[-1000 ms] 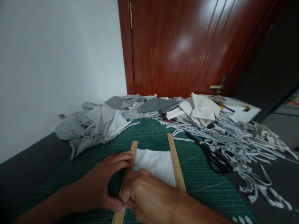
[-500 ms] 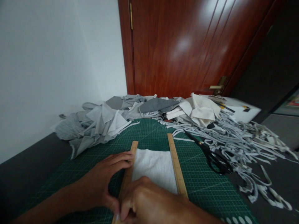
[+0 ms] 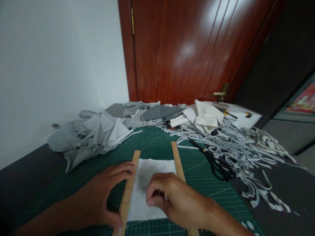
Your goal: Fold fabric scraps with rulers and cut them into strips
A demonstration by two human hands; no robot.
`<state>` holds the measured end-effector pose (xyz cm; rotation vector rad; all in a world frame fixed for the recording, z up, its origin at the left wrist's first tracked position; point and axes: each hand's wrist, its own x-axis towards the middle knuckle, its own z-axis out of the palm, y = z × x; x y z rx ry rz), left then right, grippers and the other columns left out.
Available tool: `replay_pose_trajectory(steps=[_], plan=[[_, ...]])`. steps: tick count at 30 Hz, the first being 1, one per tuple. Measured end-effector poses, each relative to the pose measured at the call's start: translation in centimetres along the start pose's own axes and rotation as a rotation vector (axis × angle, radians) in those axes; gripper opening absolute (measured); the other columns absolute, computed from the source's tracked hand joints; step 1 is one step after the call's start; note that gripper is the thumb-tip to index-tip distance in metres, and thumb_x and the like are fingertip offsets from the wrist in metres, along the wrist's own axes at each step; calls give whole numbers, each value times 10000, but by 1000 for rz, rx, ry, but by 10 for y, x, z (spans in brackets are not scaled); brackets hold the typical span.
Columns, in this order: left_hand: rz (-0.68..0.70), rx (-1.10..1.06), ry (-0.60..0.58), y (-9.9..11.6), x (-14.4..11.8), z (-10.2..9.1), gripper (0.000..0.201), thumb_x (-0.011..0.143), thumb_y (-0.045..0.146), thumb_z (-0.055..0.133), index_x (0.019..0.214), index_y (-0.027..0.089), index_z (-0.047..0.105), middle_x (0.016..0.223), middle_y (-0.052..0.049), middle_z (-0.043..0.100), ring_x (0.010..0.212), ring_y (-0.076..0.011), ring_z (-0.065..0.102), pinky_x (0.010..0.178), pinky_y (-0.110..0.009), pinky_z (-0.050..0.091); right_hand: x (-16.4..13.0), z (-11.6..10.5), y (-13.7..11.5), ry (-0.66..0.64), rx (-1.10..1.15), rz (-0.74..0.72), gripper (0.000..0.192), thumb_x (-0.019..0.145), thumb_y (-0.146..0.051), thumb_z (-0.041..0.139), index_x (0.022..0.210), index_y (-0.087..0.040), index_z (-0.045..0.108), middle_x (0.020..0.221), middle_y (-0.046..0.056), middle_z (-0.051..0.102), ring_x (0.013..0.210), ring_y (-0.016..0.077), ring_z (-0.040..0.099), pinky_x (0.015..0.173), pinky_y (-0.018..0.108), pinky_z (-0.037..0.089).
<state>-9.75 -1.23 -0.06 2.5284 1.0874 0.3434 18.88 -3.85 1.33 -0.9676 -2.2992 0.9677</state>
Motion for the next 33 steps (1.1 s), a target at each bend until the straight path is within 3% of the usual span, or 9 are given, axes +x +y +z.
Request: replay_pose_trajectory(steps=[6,11,14,17,24,28,33], plan=[[-14,-9,1,4,-2,-2,914,613,668,911,1364,232,623,1570,-148,549,1450,-400,504,1207,-537,407,4,-29,14,162,29,84,176,1062,-133,408,984,-224,536,787,-11,612,697,167,601,652,289,484],[-23,-9,6,8,-2,-4,872,615,657,908,1327,237,631,1563,-143,554,1437,-395,517,1199,-532,420,11,-17,11,124,-228,-2,234,958,-39,420,897,-221,555,838,13,643,776,178,627,723,292,476],[0,-17,27,7,-3,-3,866,636,638,905,1350,244,616,1562,-142,555,1433,-390,522,1197,-528,419,9,-16,10,122,-308,57,205,925,-56,468,847,-216,569,802,14,661,748,186,644,700,296,461],[16,-18,27,4,-4,-1,848,645,631,903,1347,248,622,1573,-140,543,1434,-389,519,1194,-518,419,6,-31,19,172,-415,166,167,943,-111,506,836,-212,586,742,19,650,658,199,609,614,310,398],[26,-12,5,-9,-5,3,977,602,723,900,1404,263,587,1594,-140,508,1439,-405,498,1197,-536,409,-10,-79,57,233,-579,323,275,1019,-133,413,932,-173,670,772,92,710,675,260,670,640,363,390],[33,-21,8,-9,-5,4,983,600,719,904,1418,274,586,1590,-131,515,1443,-407,495,1202,-537,404,-14,-68,50,195,-556,282,234,1048,-258,504,902,-192,675,743,58,718,642,240,668,610,343,416],[15,-1,-2,-3,-4,1,973,624,747,876,1416,259,591,1596,-142,513,1449,-420,493,1206,-562,404,1,-25,15,86,-501,49,250,1055,-143,434,1006,-202,672,941,70,743,878,228,699,740,330,474]])
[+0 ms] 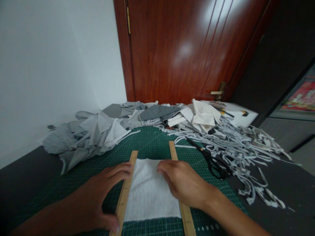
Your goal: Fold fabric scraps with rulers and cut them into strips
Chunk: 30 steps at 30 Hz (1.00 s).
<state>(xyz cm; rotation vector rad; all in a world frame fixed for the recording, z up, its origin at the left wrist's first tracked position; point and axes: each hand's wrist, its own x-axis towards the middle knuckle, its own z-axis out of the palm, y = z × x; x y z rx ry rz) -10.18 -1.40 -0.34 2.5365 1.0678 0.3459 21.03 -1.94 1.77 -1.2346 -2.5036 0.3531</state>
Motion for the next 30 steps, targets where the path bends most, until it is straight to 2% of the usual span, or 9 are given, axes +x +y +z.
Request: replay_pose_trajectory(steps=[2,4,6,10,13,15,20,26,30], plan=[[1,2,2,4,0,-3,972,633,749,872,1413,244,585,1588,-152,521,1447,-418,498,1206,-564,406,7,8,-23,-122,-70,-216,224,988,-89,502,1041,-205,686,914,63,734,770,222,669,632,345,417],[11,-5,-1,7,0,-6,899,671,719,869,1375,229,600,1574,-156,537,1448,-408,499,1205,-555,410,13,14,-41,-212,-166,-403,271,947,-97,571,1171,-205,680,858,51,724,673,220,628,538,367,325],[11,-11,-14,11,-1,-7,778,727,647,867,1330,225,615,1567,-147,545,1458,-394,490,1209,-548,407,17,16,-48,-248,-176,-460,326,925,-83,594,1221,-195,671,848,47,735,639,213,622,521,373,307],[-64,-3,6,18,-1,-1,600,778,385,851,1308,243,608,1574,-113,539,1479,-364,463,1237,-560,365,21,11,-29,-194,-71,-243,279,927,12,518,1055,-158,698,901,78,770,779,231,710,645,344,452],[-99,18,56,23,1,7,534,795,278,783,1293,248,593,1543,-107,556,1470,-347,467,1236,-569,358,23,9,-8,-116,-14,-217,249,1056,-107,483,1147,-155,710,958,93,771,887,252,726,748,356,509],[-102,30,84,26,4,12,516,802,257,750,1289,248,580,1500,-113,580,1454,-347,480,1226,-582,363,27,11,-1,-118,16,-253,234,1080,-254,561,1231,-159,712,1003,104,769,913,268,731,781,370,530],[-128,37,137,31,7,19,469,771,201,715,1219,250,585,1392,-102,635,1370,-340,549,1171,-563,417,52,23,-1,-161,63,-304,545,951,-534,760,1328,-144,703,1105,148,778,988,319,748,827,398,563],[-236,24,241,33,4,27,483,746,142,678,1213,244,604,1409,-97,604,1357,-315,541,1176,-521,419,73,36,5,-213,116,-300,703,851,-594,829,1399,-185,665,1295,147,778,1175,363,729,958,424,559],[-352,27,275,23,-2,30,552,758,127,637,1297,233,579,1343,-102,597,1255,-298,594,1105,-482,480,78,35,4,-281,126,-227,934,813,-642,834,1538,-127,549,1452,212,689,1301,418,668,1049,481,526]])
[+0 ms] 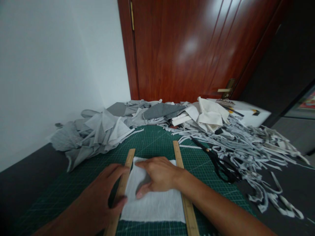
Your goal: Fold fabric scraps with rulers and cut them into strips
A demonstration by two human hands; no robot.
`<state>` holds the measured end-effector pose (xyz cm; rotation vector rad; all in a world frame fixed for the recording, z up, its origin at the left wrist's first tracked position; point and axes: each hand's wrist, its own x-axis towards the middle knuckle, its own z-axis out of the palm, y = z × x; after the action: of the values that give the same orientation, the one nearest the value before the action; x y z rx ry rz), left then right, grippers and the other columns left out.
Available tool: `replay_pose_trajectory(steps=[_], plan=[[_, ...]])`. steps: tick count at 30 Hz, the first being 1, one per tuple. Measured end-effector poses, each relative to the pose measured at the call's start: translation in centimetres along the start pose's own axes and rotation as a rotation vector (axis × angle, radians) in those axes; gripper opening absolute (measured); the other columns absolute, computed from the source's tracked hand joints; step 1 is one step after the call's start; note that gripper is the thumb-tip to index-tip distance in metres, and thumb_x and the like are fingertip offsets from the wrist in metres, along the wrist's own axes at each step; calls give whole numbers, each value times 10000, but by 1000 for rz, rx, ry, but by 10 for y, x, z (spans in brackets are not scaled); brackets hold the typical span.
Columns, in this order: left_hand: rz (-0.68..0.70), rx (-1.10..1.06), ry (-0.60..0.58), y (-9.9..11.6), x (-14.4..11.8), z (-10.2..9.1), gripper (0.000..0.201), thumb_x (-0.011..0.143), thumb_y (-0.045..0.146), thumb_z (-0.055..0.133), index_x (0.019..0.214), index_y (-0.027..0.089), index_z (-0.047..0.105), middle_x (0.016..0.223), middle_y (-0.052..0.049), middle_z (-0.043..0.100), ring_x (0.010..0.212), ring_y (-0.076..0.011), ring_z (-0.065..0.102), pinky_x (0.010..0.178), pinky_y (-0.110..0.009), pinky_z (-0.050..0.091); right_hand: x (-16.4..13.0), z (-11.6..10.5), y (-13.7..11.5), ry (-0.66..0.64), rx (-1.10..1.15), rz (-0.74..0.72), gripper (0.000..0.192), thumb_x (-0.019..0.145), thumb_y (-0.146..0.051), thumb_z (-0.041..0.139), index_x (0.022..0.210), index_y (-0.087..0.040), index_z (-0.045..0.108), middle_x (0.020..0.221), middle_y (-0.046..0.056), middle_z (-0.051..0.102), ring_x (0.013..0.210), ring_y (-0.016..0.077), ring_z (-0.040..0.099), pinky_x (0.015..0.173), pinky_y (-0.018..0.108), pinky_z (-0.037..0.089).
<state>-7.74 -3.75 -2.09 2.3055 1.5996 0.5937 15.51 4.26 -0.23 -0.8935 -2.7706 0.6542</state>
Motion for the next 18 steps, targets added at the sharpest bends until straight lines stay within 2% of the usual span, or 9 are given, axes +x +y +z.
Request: replay_pose_trajectory(steps=[4,8,12,15,18], plan=[[-34,40,7,-13,-2,2,710,741,32,550,1416,244,497,1313,-80,623,1125,-249,663,1021,-410,528,4,-6,-4,-56,-25,43,1072,789,-706,811,1603,-103,462,1454,251,673,1291,453,672,1038,521,539],[-18,172,6,-17,-3,0,814,731,-15,509,1506,225,447,1322,-92,639,1211,-272,633,1093,-440,493,5,-10,-8,-82,-52,57,1118,784,-742,785,1618,-87,432,1451,282,661,1287,469,672,1037,537,543],[-33,318,-43,-21,-3,-6,696,778,18,508,1463,144,531,1310,-139,661,1220,-310,624,1119,-489,485,7,-10,-13,-90,-108,45,1139,760,-737,800,1626,-104,418,1425,272,687,1244,461,700,1008,525,546],[21,377,31,-29,-3,-7,589,809,53,506,1387,111,602,1319,-156,670,1229,-318,628,1124,-493,494,9,-8,-18,-94,-185,69,1191,685,-752,836,1615,-131,424,1296,236,771,1111,447,759,915,497,565],[129,440,106,-38,-5,-5,528,848,24,451,1332,98,650,1269,-157,708,1179,-298,663,1092,-472,525,11,-4,-24,-78,-238,88,1227,637,-791,834,1594,-136,434,1214,218,805,1046,444,776,874,489,571]])
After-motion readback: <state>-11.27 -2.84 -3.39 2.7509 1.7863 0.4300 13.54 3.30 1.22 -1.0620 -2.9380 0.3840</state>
